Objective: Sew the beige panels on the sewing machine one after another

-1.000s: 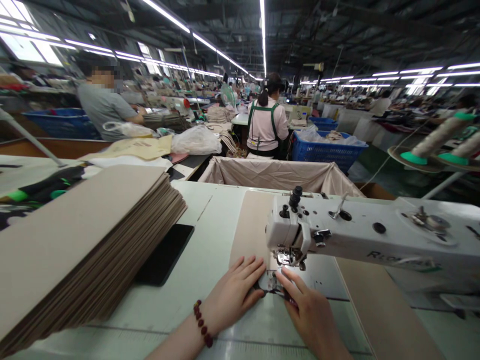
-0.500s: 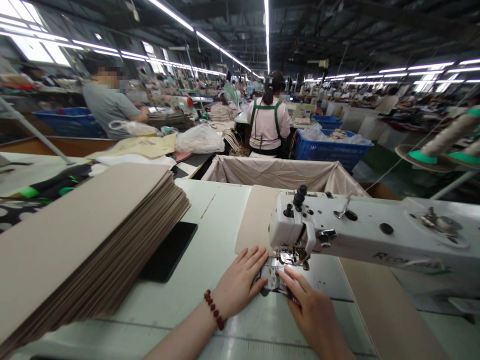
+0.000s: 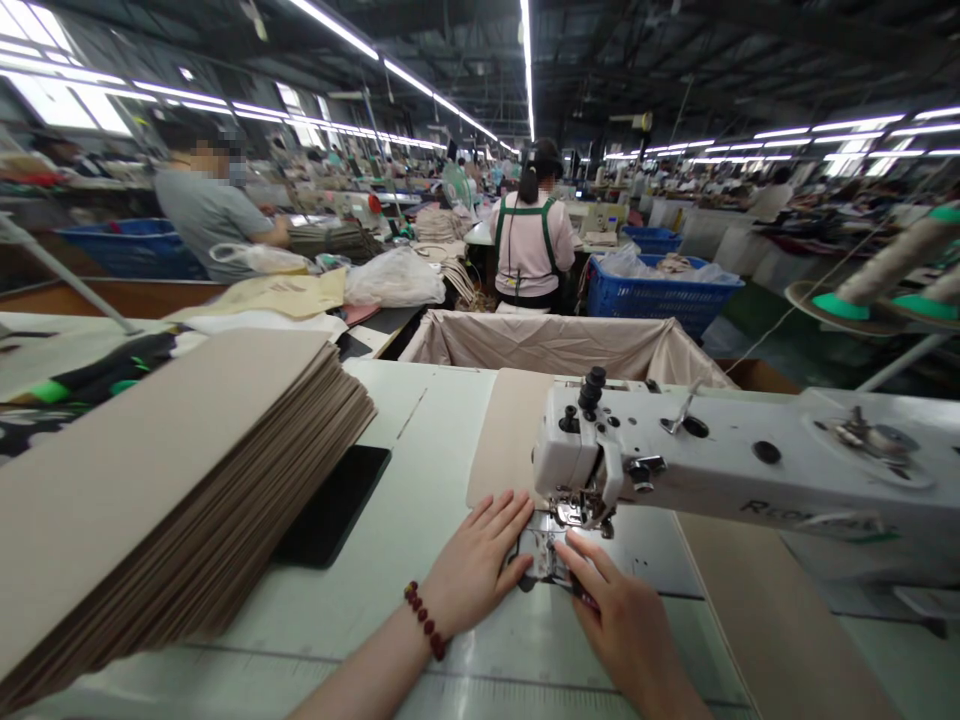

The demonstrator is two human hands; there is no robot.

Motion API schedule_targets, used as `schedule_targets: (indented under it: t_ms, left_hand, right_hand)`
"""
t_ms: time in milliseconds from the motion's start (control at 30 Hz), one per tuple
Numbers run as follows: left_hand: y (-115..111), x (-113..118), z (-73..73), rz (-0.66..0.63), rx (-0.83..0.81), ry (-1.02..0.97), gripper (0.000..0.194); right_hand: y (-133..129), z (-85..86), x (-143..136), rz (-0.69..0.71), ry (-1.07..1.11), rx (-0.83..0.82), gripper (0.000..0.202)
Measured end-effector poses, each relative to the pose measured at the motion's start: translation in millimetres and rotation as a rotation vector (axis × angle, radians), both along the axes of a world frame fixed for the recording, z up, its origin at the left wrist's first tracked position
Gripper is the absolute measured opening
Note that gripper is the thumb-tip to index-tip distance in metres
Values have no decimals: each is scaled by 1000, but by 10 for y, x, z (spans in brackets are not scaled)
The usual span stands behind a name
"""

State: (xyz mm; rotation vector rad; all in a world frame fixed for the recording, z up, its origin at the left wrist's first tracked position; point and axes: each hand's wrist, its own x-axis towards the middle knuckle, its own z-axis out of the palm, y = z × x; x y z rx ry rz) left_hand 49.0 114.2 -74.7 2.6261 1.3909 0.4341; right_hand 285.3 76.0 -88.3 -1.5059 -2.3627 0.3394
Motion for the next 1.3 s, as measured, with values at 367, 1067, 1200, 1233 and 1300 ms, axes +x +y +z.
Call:
schedule_targets:
  t_ms: [367, 1067, 1200, 1233, 1300]
  left_hand:
    - [-2, -10, -29, -4, 14, -9, 60]
    - [-748, -500, -173, 471, 89, 58, 48]
    - [-1155, -748, -280, 342, 15, 104, 59]
    - [-1184, -752, -255, 261, -10, 93, 62]
    - [-1161, -678, -146, 105, -61, 61, 66]
  right_hand:
    - [4, 75, -23, -28, 30, 7, 61]
    - [-328, 328, 143, -95, 157, -21, 55]
    - [-764, 340, 355, -212, 275, -96, 40]
    - [-863, 336, 389, -241, 329, -125, 35]
    - [-1023, 333, 433, -281, 451, -184, 31]
